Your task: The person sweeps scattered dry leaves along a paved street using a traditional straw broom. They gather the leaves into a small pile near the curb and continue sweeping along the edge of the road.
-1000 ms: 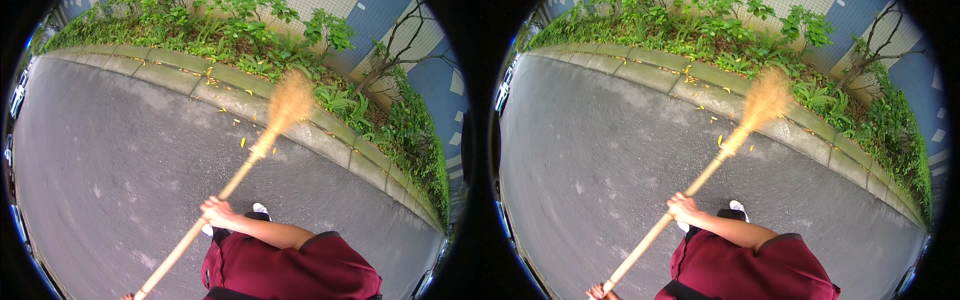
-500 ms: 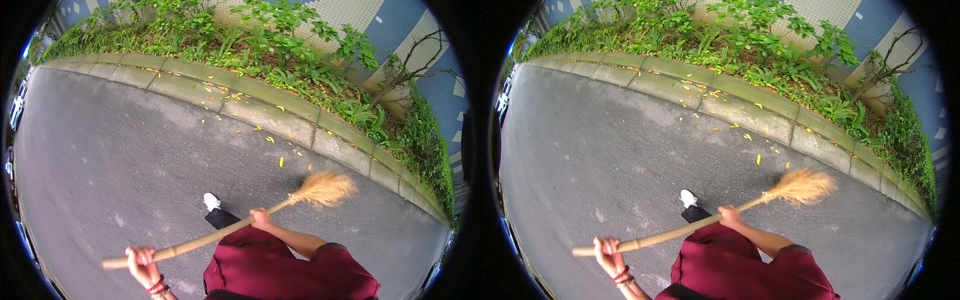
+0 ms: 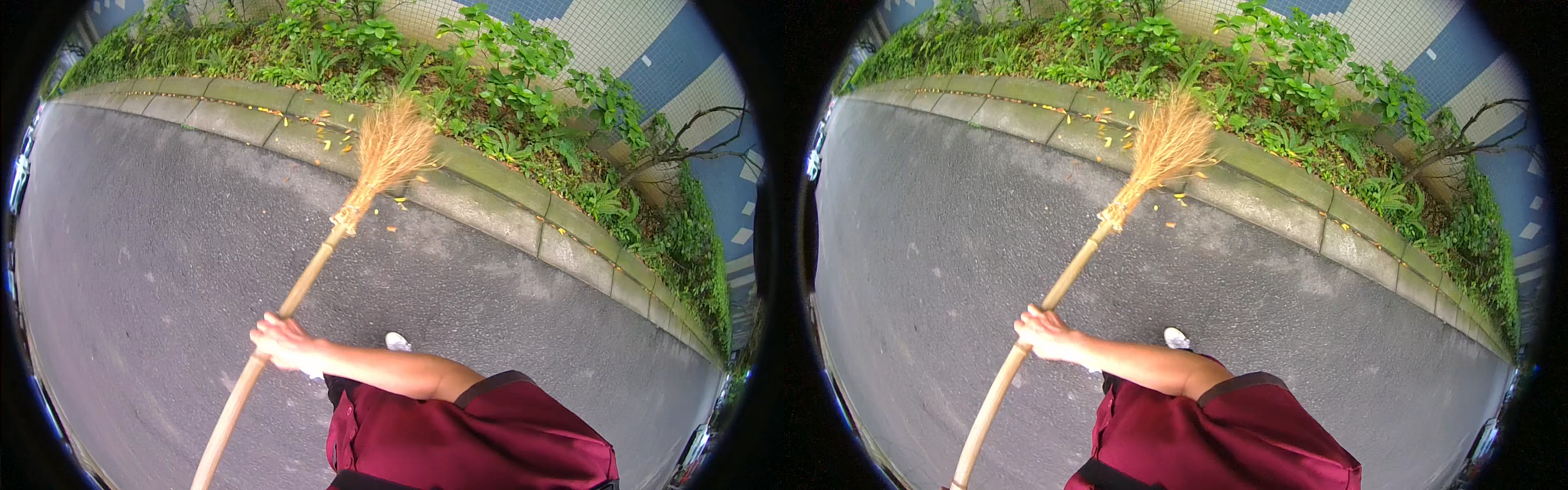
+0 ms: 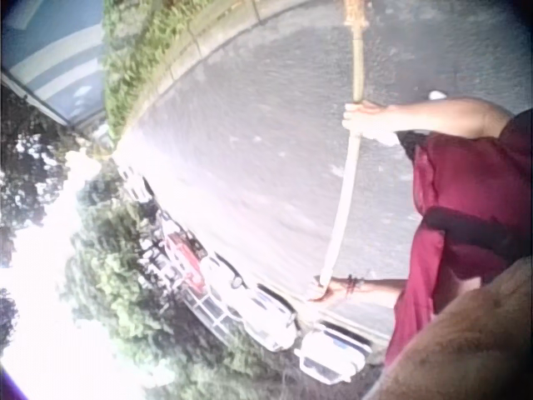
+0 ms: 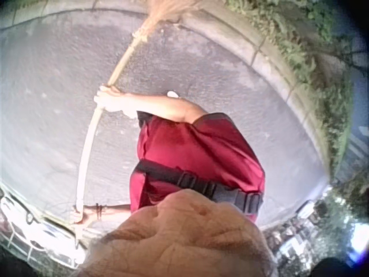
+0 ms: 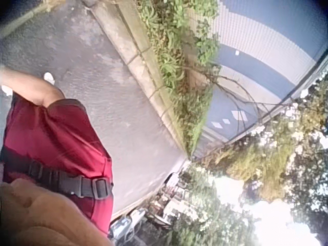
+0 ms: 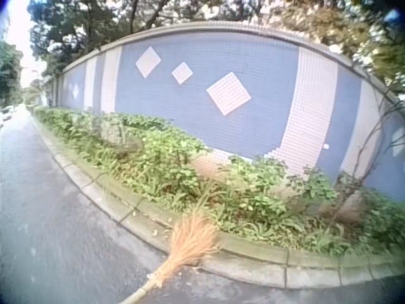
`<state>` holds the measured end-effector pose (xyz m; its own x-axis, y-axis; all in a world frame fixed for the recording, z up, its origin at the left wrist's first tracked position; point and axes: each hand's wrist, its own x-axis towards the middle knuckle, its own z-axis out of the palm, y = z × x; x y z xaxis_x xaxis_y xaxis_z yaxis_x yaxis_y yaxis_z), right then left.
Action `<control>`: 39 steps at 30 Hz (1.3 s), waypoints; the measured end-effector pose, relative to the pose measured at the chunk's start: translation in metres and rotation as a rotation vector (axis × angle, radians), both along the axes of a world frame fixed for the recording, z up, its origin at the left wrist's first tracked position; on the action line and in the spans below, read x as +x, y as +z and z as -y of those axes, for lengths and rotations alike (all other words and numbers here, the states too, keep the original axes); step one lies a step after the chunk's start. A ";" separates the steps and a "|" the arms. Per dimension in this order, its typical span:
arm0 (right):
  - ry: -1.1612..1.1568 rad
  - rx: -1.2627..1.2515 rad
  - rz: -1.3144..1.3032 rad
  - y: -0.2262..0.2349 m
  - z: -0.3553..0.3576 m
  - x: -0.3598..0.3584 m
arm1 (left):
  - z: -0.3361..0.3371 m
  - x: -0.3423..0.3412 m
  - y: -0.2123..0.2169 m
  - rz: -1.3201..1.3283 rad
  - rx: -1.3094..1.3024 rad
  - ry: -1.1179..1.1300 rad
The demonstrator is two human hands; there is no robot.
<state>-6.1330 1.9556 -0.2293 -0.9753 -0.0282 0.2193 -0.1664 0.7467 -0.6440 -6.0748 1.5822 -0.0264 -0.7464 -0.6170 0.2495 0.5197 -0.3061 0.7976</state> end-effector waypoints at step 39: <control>-0.366 0.054 0.353 -0.050 0.196 -0.784 | 0.265 -0.968 -0.142 0.297 0.116 -0.510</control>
<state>-6.9168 1.7596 -0.2791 -0.9377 0.3271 -0.1172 0.3330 0.7492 -0.5726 -7.0428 1.3176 -0.1681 -0.9829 -0.1730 -0.0629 0.0439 -0.5522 0.8326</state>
